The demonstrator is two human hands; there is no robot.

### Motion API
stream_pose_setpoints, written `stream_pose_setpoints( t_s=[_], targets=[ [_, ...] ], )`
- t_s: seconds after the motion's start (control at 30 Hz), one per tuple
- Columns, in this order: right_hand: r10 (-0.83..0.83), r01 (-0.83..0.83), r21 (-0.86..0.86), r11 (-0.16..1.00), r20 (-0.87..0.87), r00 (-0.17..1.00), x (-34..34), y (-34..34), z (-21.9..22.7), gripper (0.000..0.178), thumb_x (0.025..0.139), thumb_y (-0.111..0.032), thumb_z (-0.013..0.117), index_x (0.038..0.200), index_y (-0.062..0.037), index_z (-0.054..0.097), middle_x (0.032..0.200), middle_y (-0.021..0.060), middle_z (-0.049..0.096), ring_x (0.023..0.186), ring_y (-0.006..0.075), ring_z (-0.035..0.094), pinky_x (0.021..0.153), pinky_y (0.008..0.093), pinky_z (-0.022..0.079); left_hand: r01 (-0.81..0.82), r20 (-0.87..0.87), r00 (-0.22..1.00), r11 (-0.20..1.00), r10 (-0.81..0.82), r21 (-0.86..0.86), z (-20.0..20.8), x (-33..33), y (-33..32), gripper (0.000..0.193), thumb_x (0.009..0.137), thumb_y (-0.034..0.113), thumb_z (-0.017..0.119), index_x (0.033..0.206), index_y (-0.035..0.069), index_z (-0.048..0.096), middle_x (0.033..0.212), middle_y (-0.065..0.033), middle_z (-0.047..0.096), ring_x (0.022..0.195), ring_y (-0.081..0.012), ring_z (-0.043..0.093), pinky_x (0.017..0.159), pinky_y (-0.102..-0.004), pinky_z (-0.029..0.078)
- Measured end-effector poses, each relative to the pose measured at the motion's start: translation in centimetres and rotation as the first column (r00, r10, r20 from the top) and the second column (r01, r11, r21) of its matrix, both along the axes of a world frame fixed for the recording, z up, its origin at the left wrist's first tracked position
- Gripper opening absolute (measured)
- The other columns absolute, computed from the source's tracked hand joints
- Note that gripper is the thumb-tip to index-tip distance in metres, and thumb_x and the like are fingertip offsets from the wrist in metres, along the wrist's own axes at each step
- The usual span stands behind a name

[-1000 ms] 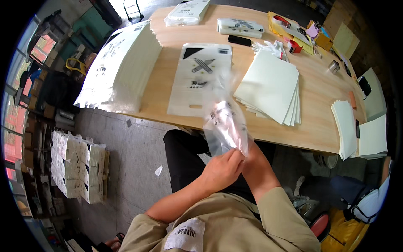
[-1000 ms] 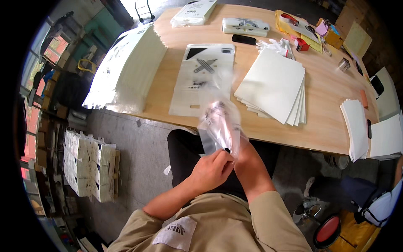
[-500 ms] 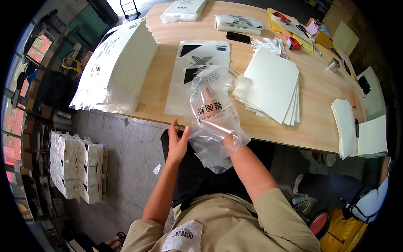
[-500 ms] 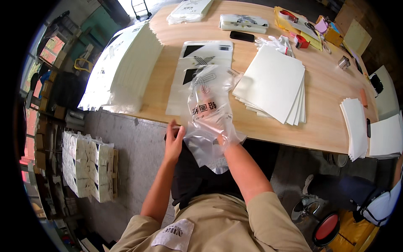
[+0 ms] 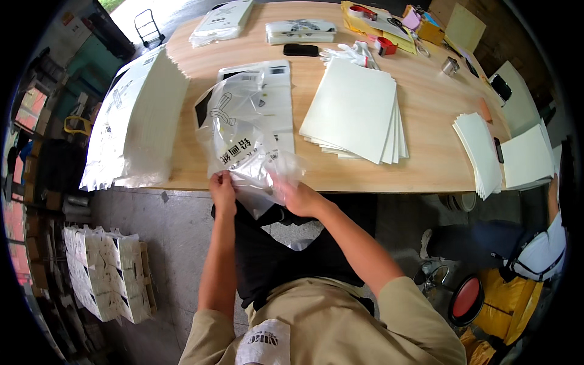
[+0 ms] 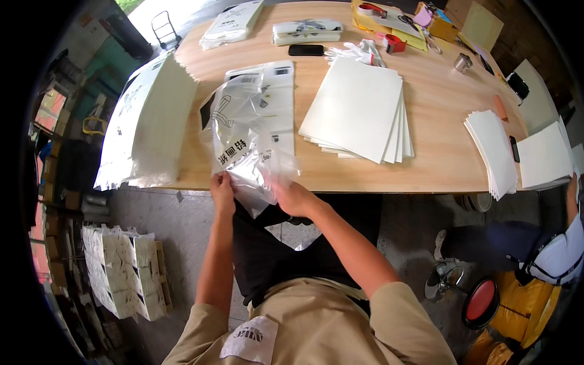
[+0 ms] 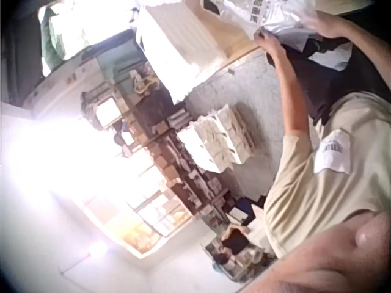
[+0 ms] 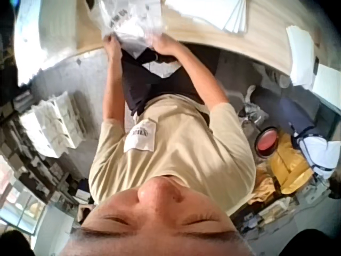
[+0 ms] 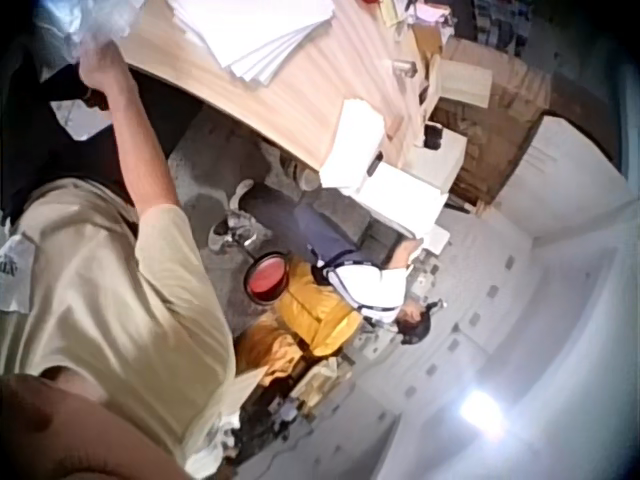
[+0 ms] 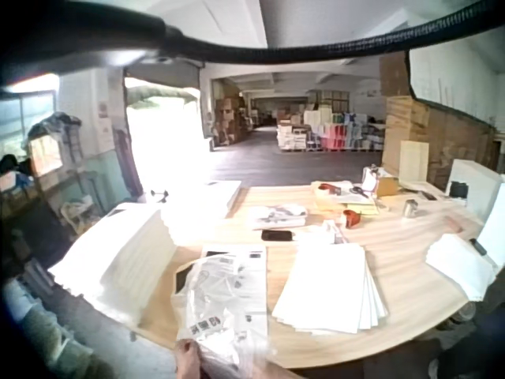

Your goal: The person repeatedly picks up stacks of white paper, places them into clear plastic bags, and seals the bags. The packaged items are then set aside on the table.

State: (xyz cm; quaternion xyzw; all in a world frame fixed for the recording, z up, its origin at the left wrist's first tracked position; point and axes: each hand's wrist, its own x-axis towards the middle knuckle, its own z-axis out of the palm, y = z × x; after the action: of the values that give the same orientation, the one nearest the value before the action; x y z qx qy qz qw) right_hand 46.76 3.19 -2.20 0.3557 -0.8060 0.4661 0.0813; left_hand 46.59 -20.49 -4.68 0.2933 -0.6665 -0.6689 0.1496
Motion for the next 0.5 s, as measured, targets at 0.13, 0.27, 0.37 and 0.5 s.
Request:
stream_pose_setpoints(
  t_s=[0.13, 0.27, 0.37, 0.5],
  targets=[
    [-0.161, 0.492, -0.175, 0.853, 0.809, 0.566, 3.3, 11.7, -2.8, 0.018, 0.096, -0.017, 0.062, 0.102, -0.0014, 0.066, 0.098, 0.0117, 0.073, 0.084, 0.0182, 0.069, 0.07, 0.0317, 0.053, 0.094, 0.04, 0.995, 0.992, -0.091, -0.09, 0.3, -0.9, -3.0, 0.017, 0.1, 0.019, 0.059, 0.095, 0.002, 0.061, 0.07, 0.0001, 0.053, 0.054, -0.0092, 0.047, 0.048, -0.0262, 0.042],
    [-0.027, 0.914, -0.324, 0.244, 0.94, 0.34, 0.4, 18.1, -3.8, 0.024, 0.093, -0.027, 0.069, 0.097, -0.0043, 0.062, 0.088, 0.0094, 0.069, 0.071, 0.0175, 0.064, 0.062, 0.03, 0.051, 0.194, 0.06, 0.981, 0.968, -0.187, -0.158, -0.2, -0.9, -6.3, 0.019, 0.098, 0.02, 0.061, 0.095, 0.001, 0.062, 0.07, -0.0003, 0.054, 0.055, -0.0094, 0.048, 0.049, -0.0259, 0.042],
    [0.017, 0.952, -0.236, 0.194, 0.971, 0.237, -1.2, 17.9, -1.9, 0.03, 0.093, -0.031, 0.07, 0.101, -0.0036, 0.062, 0.092, 0.0107, 0.07, 0.07, 0.0169, 0.064, 0.059, 0.0281, 0.047, 0.154, 0.112, 0.983, 0.984, -0.144, -0.087, 0.0, -0.1, -7.3, 0.022, 0.097, 0.022, 0.063, 0.099, 0.0, 0.061, 0.077, -0.0025, 0.057, 0.063, -0.0106, 0.053, 0.054, -0.0266, 0.044],
    [-0.087, 0.959, -0.129, 0.252, 0.984, 0.156, -2.5, 18.8, -1.7, 0.028, 0.091, -0.029, 0.072, 0.095, -0.0029, 0.064, 0.084, 0.0108, 0.071, 0.061, 0.0125, 0.06, 0.05, 0.0253, 0.04, 0.082, 0.139, 0.989, 0.981, -0.057, -0.177, 0.8, 0.4, -6.9, 0.031, 0.096, 0.023, 0.064, 0.116, 0.0, 0.058, 0.095, -0.0071, 0.062, 0.079, -0.0135, 0.059, 0.066, -0.0274, 0.049]
  ],
)
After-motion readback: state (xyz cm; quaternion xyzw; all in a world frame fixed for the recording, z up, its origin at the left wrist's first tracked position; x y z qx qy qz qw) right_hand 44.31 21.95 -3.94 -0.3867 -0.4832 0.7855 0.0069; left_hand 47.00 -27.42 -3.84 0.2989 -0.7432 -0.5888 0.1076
